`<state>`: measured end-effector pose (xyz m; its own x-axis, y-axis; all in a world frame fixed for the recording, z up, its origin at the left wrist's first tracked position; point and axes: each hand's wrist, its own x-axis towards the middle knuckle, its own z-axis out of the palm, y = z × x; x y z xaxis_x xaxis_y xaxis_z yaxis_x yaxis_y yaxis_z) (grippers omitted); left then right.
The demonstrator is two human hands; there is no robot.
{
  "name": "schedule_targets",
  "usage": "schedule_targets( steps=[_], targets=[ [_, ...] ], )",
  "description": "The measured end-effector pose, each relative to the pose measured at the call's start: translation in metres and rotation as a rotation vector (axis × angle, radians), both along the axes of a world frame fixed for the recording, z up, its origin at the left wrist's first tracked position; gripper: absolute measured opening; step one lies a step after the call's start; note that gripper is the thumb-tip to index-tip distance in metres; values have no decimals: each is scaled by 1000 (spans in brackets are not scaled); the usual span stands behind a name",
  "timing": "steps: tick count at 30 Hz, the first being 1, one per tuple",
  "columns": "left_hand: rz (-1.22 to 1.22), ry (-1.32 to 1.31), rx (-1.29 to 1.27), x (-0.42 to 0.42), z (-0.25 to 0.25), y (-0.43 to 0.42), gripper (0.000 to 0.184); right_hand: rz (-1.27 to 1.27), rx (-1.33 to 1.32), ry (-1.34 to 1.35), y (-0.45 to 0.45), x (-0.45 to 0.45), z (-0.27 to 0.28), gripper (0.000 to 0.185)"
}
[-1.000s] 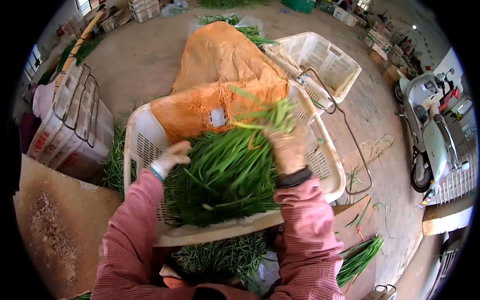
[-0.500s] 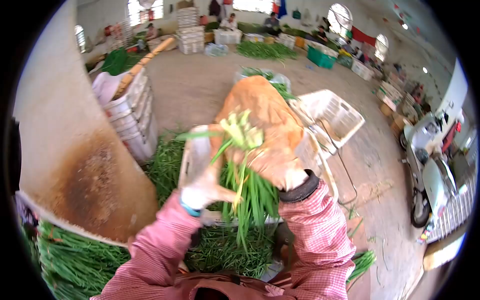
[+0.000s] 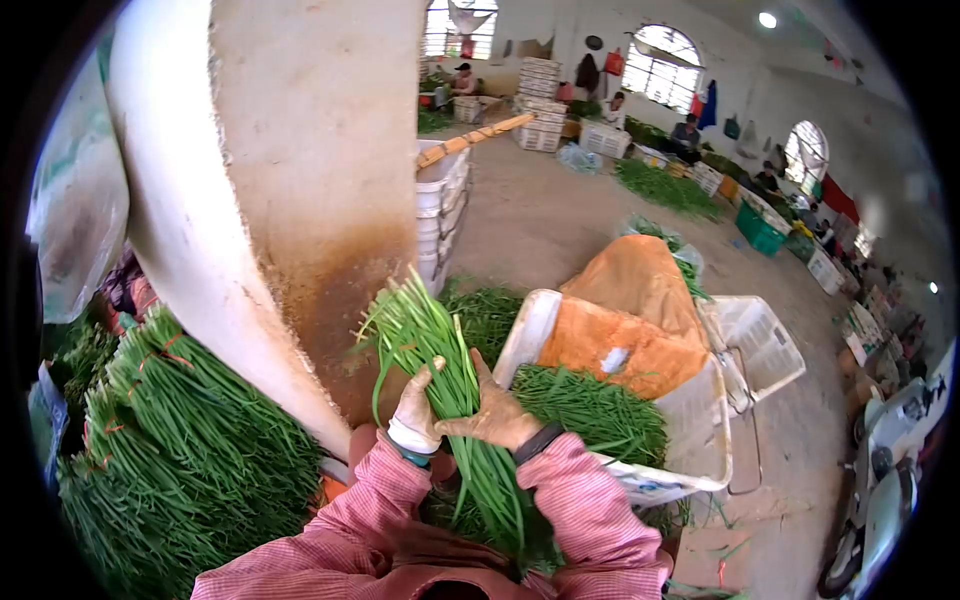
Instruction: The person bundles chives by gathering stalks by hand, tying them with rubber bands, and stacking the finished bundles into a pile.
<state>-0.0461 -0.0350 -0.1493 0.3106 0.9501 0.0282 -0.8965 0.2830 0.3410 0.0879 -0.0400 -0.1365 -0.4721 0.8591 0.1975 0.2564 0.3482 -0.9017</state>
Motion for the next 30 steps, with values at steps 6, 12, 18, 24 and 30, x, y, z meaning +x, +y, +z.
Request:
schedule_targets(
  steps=[6,12,18,24,30],
  targets=[
    [-435,585,602,38,-2,-31,81,-616,-224,963,-74,26,3,50],
    [-706,905,529,14,-57,-86,64,-786,-166,1237,-108,21,-20,42],
    [-917,1289,654,-88,-45,-104,46,-1029,184,1017,-115,54,-32,41],
    [-838,1309,711,-129,-70,-144,54,-1209,-186,1041,-113,125,-106,30],
    [-681,1408,558,-113,-69,-162,54,-1058,-59,397,-156,160,-125,18]
  ],
)
